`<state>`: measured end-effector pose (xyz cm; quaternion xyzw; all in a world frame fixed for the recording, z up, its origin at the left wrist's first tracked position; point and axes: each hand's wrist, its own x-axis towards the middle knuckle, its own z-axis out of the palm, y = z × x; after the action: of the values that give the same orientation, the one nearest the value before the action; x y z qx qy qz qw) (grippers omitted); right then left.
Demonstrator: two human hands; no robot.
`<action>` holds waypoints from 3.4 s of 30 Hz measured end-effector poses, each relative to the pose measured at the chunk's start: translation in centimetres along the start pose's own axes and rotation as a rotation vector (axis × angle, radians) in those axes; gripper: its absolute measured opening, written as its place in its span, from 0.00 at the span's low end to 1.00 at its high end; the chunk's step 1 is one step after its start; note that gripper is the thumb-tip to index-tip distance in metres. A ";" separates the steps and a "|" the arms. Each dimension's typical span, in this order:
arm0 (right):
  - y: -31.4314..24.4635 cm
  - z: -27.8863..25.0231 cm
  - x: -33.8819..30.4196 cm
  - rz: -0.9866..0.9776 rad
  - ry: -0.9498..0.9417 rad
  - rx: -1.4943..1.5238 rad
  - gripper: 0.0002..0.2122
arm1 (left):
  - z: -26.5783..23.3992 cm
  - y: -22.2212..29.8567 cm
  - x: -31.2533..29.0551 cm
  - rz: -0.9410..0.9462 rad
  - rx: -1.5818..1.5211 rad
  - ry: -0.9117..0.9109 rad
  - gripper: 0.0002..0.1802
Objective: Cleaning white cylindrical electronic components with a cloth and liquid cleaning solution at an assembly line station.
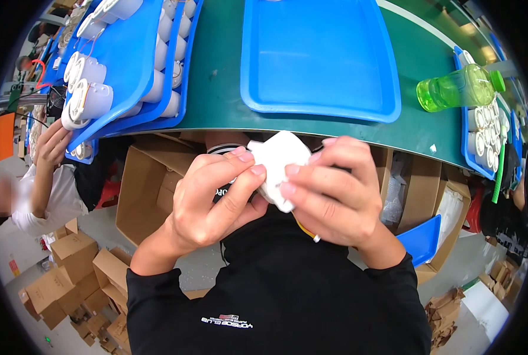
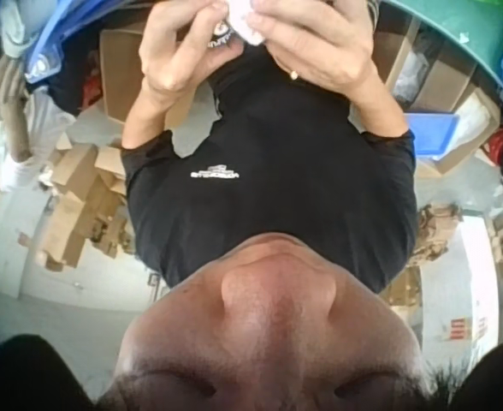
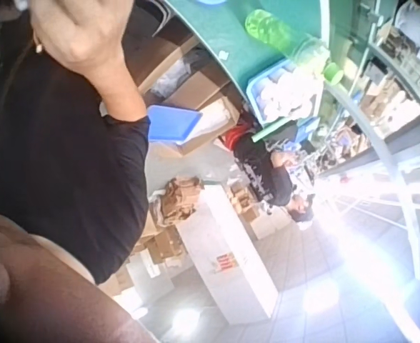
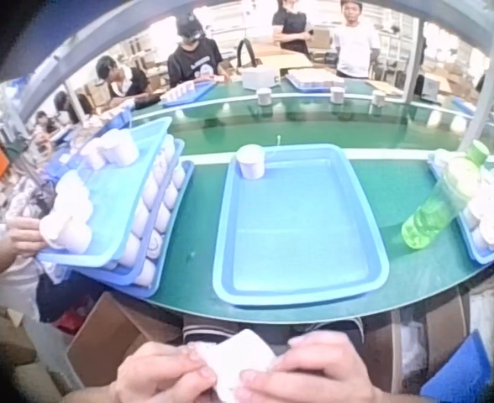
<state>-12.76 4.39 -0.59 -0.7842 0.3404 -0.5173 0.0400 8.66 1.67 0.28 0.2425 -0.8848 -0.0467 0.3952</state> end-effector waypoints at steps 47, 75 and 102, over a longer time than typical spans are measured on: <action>1.2 -0.5 -1.3 0.561 -0.292 0.636 0.09 | 0.8 1.3 -3.1 0.162 -0.133 -0.071 0.16; -2.3 -4.1 -5.1 0.856 0.368 1.018 0.16 | 0.5 0.3 -3.3 0.080 -0.047 0.008 0.19; -4.1 -0.7 -3.0 1.040 0.056 0.722 0.15 | 0.7 0.3 -2.5 0.330 0.008 -0.092 0.17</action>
<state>-12.04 9.49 -0.91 -0.4396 0.4816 -0.5328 0.5394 9.46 2.99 -1.85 0.0930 -0.9299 0.0111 0.3558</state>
